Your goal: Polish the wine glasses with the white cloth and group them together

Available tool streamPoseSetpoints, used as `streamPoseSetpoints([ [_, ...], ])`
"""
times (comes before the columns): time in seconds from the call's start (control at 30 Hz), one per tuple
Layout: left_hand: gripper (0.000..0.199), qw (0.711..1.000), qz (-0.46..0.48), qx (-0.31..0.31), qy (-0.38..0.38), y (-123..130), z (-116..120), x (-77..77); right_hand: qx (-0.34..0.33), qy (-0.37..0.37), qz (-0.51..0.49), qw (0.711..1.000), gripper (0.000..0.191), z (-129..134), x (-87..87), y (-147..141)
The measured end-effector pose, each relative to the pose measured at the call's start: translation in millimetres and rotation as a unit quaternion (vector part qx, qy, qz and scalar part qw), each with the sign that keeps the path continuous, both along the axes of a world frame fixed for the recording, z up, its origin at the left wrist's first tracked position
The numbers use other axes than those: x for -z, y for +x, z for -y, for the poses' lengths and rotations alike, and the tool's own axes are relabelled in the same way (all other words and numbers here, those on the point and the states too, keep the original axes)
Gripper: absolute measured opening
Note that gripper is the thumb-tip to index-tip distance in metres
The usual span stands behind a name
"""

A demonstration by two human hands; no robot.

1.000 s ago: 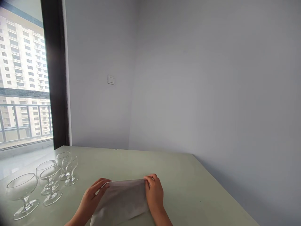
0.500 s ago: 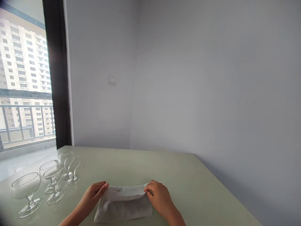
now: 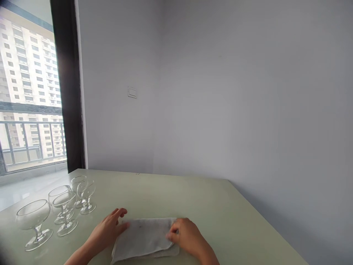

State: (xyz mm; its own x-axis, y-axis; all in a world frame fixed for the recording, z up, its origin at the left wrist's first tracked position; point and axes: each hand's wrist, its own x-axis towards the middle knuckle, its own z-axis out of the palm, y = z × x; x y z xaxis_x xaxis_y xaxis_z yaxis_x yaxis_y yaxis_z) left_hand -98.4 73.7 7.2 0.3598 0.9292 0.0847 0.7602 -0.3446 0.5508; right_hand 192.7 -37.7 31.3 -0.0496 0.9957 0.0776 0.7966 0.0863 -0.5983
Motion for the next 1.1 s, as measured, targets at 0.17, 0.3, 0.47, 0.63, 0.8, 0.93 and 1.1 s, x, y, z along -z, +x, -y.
streamPoseSetpoints([
  [0.17, 0.027, 0.999, -0.005, 0.024, -0.021, -0.4, -2.2, 2.8, 0.188, 0.095, 0.013, 0.977, 0.039, -20.3, 16.2, 9.2],
  [0.3, 0.023, 1.000, 0.003, 0.021, -0.021, 2.2, -1.6, 3.9, 0.191, 0.070, 0.017, 0.979, 0.046, -34.0, 42.1, 14.4],
  [0.47, 0.021, 0.999, 0.034, 0.014, -0.026, 5.5, 1.0, 2.1, 0.150, 0.053, -0.004, 0.987, 0.033, -36.6, 54.3, 6.1],
  [0.63, 0.025, 0.995, 0.090, 0.000, -0.049, 8.5, -1.1, 2.4, 0.112, 0.055, -0.078, 0.989, 0.015, -31.4, 45.8, 0.2],
  [0.8, 0.030, 0.980, 0.184, -0.005, -0.070, 11.1, -6.7, 5.5, 0.084, 0.034, -0.214, 0.973, 0.012, -25.1, 30.9, 0.2],
  [0.93, 0.033, 0.959, 0.266, -0.007, -0.098, 12.9, -7.3, 5.9, 0.077, 0.009, -0.328, 0.941, 0.010, -20.4, 22.2, -1.6],
  [1.1, 0.040, 0.926, 0.351, -0.011, -0.136, 15.7, 4.1, -2.9, 0.002, -0.042, -0.553, 0.832, 0.048, -14.9, 15.2, -4.4],
])
